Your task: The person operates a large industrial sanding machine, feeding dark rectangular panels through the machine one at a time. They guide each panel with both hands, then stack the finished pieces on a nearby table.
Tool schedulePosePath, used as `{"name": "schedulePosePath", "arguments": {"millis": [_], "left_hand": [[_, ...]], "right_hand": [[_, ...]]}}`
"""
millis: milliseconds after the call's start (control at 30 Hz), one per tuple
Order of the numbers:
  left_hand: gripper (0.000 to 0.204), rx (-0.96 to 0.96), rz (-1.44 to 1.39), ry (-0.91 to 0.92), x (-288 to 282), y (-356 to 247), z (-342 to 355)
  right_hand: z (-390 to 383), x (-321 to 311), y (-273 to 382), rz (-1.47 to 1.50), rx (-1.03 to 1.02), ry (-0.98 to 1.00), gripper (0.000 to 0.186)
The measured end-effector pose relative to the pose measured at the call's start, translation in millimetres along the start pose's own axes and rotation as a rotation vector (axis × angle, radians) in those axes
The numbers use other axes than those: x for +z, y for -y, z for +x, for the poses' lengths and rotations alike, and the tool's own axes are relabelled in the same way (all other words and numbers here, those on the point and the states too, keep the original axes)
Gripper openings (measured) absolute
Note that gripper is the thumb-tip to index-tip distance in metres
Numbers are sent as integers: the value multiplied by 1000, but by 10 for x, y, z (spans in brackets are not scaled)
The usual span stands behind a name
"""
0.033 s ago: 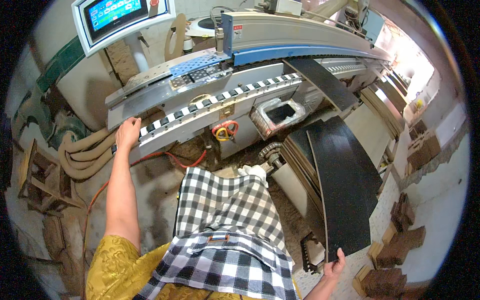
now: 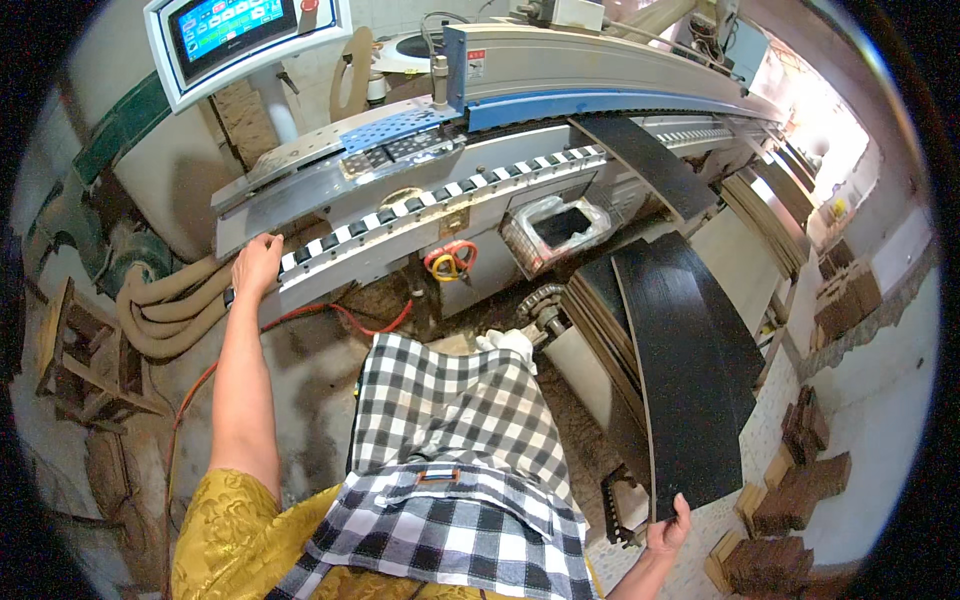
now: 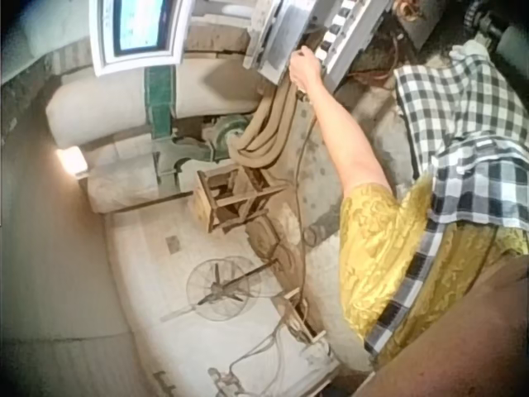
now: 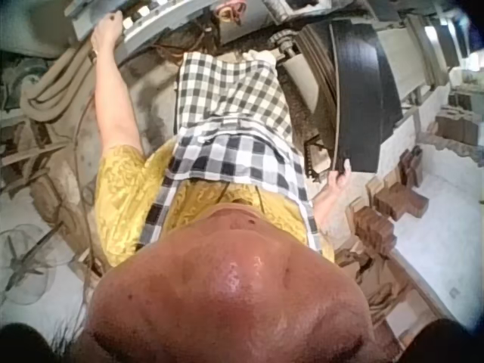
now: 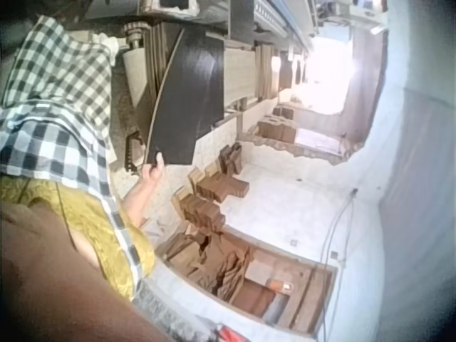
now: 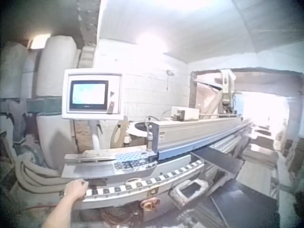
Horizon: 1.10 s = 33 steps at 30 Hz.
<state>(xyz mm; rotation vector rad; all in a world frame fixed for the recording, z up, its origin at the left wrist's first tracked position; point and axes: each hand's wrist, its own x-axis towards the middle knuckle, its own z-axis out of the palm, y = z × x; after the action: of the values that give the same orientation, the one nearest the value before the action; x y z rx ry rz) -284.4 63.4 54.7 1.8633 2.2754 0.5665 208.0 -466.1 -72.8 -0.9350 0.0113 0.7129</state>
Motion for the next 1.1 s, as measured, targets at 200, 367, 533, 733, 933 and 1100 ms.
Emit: {"name": "schedulePosePath", "arguments": {"millis": [200,367,533,733,933,1100], "left_hand": [[38,2,15,-12,8,5,16],[38,1,9,-18,29,44,29],[38,12,-3,-26,55,62,46],[38,12,-4,-17,13,24,22],[40,5,-12,5,6,29,25],[37,-10,-8,-6,-33,-19,-19]], "right_hand": [[-78,592,-84,-29,-5,169,48],[122,1206,-374,-44,67,333,51],[225,2086,-798,-143,214,460,36],[86,2780,-1471,-199,437,657,45],[-87,3200,-1882,-306,605,943,52],[-248,3456,-1979,-622,650,1187,44]]}}
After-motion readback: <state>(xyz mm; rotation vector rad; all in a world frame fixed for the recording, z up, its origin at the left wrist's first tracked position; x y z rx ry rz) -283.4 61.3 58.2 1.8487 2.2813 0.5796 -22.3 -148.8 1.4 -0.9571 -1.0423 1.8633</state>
